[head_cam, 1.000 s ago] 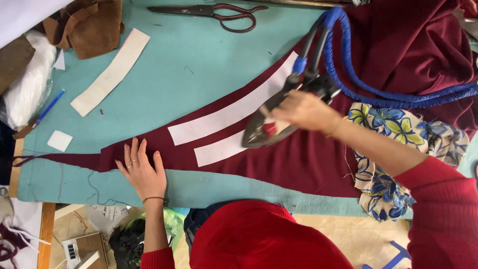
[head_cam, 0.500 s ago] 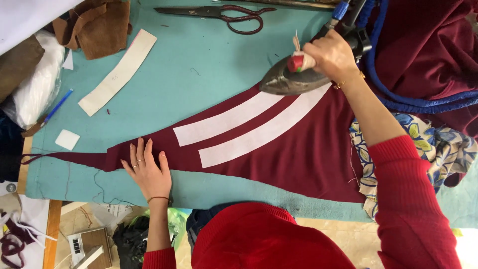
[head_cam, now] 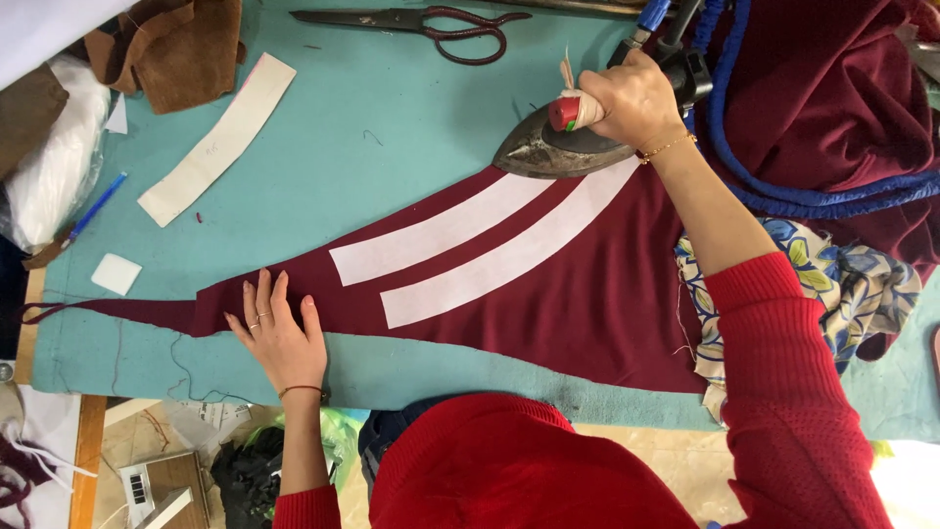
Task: Using a professional steam iron to press white decorative or structural strips onto a maroon fabric piece on an industrial ironing table.
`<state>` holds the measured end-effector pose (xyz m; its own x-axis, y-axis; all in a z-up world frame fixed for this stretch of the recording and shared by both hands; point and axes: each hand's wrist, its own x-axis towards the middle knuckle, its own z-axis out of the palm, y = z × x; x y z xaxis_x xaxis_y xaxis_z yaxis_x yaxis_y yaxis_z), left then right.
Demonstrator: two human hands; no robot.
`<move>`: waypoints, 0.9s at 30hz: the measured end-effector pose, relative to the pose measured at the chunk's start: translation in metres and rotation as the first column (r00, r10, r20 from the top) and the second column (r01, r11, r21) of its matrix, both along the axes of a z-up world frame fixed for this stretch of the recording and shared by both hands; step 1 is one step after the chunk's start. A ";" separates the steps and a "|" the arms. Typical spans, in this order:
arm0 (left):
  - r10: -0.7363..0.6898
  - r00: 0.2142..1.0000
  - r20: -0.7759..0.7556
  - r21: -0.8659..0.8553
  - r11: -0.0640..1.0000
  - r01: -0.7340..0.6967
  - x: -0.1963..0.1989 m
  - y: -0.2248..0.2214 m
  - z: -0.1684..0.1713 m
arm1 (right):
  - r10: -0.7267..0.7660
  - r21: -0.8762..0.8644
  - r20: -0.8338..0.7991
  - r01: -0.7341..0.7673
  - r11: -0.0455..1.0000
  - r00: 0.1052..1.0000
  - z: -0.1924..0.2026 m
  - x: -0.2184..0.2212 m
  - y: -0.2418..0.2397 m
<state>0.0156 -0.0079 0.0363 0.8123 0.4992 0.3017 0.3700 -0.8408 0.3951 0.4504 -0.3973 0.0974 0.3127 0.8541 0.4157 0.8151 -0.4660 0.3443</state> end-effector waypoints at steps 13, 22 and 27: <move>0.027 1.000 0.002 0.099 0.995 -0.027 -0.005 0.010 -0.032 | 0.200 0.101 -0.082 -0.191 0.976 0.976 0.012 -0.088 -0.010; 0.030 1.000 -0.004 0.097 0.995 -0.030 -0.005 0.010 -0.037 | 0.156 0.186 -0.031 -0.148 0.971 0.987 -0.012 -0.110 -0.016; 0.034 0.999 -0.008 0.083 0.996 -0.033 -0.005 0.010 -0.037 | 0.151 0.203 -0.018 -0.144 0.969 0.988 -0.007 -0.113 -0.013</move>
